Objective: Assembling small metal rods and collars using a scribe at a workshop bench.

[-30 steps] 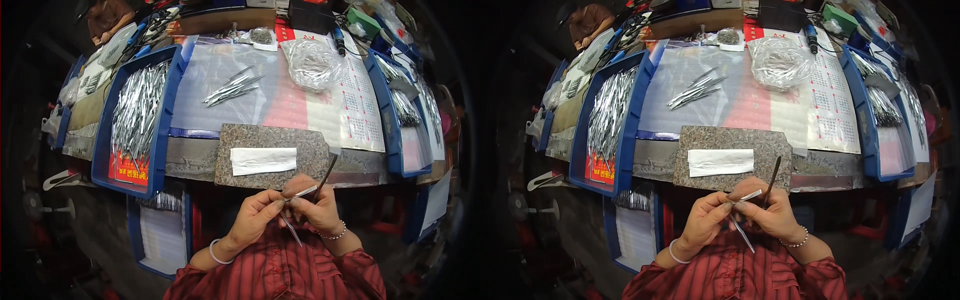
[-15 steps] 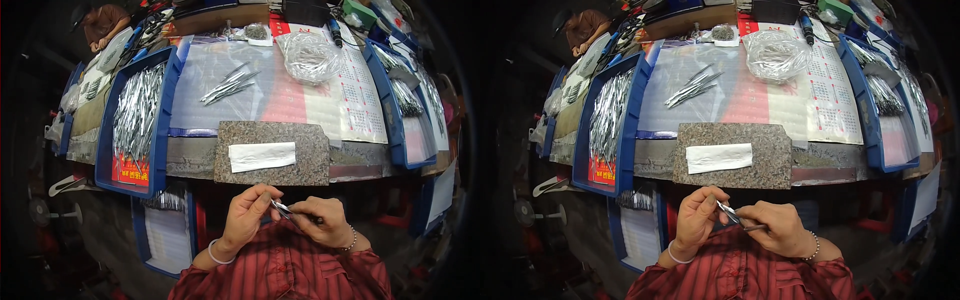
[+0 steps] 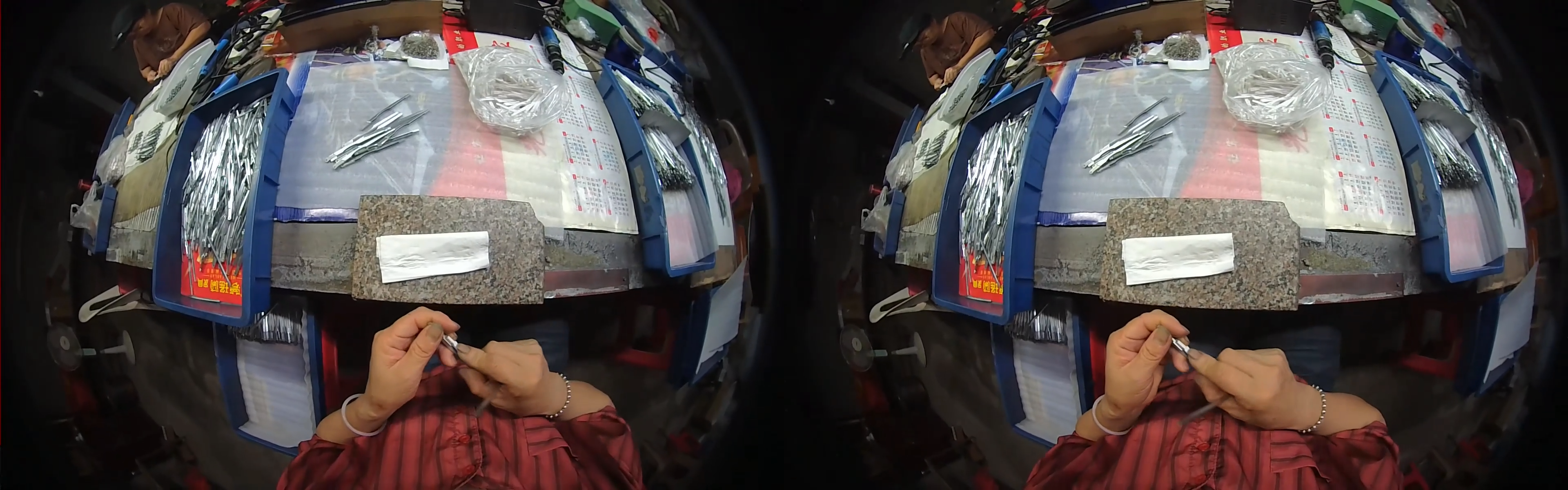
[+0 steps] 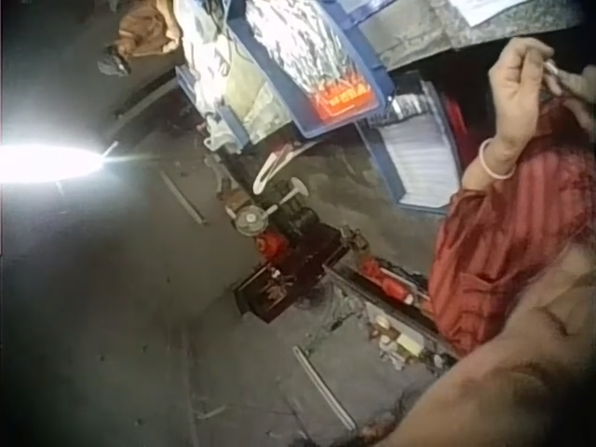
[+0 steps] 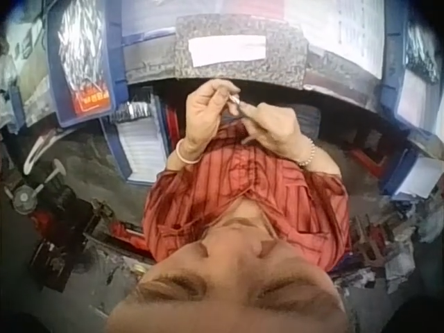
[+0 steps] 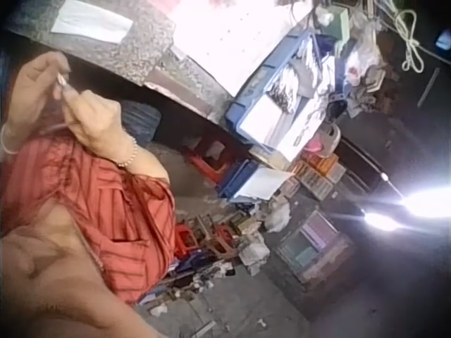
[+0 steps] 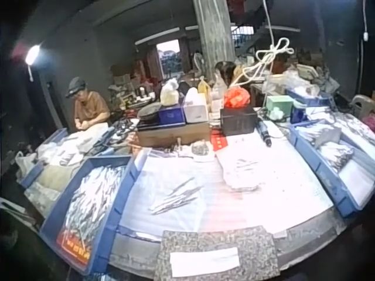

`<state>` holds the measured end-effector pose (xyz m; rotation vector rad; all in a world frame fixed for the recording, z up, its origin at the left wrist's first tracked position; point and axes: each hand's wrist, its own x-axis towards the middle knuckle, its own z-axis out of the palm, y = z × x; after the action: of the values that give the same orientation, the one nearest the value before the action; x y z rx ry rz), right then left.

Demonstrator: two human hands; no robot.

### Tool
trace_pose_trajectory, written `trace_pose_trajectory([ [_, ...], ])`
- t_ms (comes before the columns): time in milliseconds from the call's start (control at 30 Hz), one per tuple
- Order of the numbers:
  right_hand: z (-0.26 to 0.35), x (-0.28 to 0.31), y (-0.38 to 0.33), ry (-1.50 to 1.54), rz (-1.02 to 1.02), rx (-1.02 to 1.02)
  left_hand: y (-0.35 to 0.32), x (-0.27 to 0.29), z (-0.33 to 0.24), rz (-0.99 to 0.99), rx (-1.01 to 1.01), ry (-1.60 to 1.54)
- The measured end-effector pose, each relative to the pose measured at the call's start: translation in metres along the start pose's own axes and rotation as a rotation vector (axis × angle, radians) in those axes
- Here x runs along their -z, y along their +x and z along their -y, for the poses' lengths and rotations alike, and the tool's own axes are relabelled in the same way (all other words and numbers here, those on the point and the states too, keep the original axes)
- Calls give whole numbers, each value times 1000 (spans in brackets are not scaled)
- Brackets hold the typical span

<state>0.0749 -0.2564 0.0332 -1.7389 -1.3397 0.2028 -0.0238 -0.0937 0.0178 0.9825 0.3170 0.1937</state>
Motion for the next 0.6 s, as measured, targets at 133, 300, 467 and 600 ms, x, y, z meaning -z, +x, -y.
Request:
trace_pose_trajectory([
  [133,-1,9,4,-87,6,56,1,2,2,22,33,22],
  [300,-3,29,25,99,111,-31,5,6,-4,86,-37,70],
  [467,-9,32,34,268,236,-49,5,10,-17,96,-49,210],
  [600,-10,17,31,-4,206,118,3,15,-10,11,-16,168],
])
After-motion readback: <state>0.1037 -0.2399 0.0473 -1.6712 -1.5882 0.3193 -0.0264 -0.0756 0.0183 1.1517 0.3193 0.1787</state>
